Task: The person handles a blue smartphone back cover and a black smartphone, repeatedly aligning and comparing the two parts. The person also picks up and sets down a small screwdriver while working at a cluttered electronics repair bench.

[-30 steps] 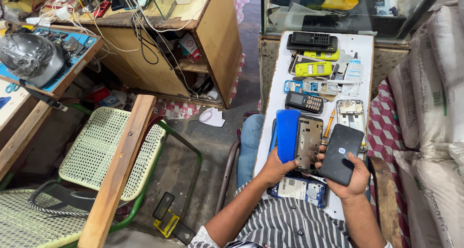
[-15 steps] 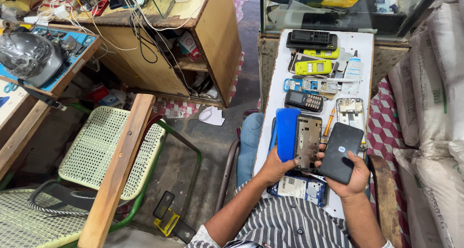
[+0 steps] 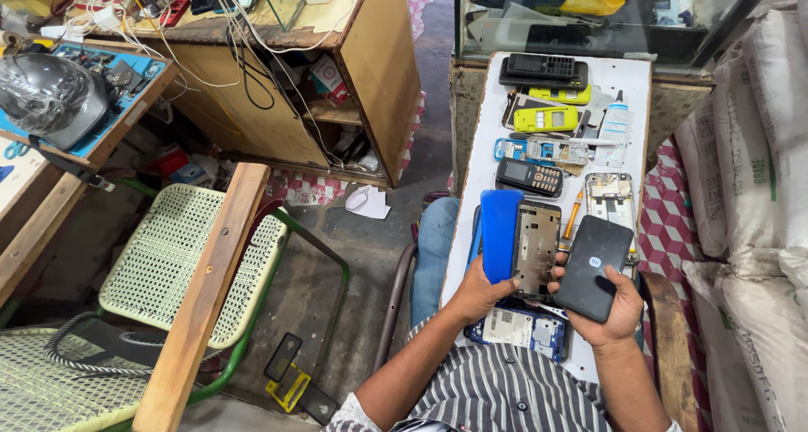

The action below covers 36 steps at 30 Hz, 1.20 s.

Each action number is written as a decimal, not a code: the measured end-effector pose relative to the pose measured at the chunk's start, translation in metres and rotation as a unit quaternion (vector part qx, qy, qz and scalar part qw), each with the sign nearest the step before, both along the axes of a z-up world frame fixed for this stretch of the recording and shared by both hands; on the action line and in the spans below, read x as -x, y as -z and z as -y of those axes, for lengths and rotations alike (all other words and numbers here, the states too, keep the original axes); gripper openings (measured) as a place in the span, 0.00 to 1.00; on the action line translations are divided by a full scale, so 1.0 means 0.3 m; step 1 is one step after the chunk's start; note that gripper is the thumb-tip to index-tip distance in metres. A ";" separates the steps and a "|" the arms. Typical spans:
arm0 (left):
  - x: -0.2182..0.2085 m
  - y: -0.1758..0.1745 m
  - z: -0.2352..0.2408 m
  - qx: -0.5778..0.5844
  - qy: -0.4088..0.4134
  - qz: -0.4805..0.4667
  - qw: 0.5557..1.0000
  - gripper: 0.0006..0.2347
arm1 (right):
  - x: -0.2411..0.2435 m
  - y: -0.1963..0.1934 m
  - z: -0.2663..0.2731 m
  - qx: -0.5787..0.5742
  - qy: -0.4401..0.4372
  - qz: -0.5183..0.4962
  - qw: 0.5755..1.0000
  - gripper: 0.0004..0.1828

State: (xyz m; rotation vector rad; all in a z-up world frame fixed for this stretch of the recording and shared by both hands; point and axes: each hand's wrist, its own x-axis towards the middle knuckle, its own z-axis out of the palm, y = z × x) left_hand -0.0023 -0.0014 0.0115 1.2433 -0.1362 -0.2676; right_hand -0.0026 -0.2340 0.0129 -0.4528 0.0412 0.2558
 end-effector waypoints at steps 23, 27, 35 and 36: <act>-0.009 0.001 0.005 0.082 0.028 0.001 0.996 0.19 | 0.010 -0.028 -0.017 0.006 -0.052 0.076 0.996 0.34; -0.011 0.009 0.007 0.068 0.017 0.002 0.998 0.19 | 0.017 -0.039 -0.022 0.027 -0.055 0.100 0.993 0.35; -0.014 0.016 0.006 0.072 0.021 -0.008 0.997 0.19 | 0.010 -0.030 -0.018 -0.004 -0.053 0.084 0.995 0.36; -0.014 0.015 0.005 0.069 0.021 -0.011 0.997 0.19 | 0.010 -0.028 -0.017 -0.005 -0.052 0.078 0.996 0.36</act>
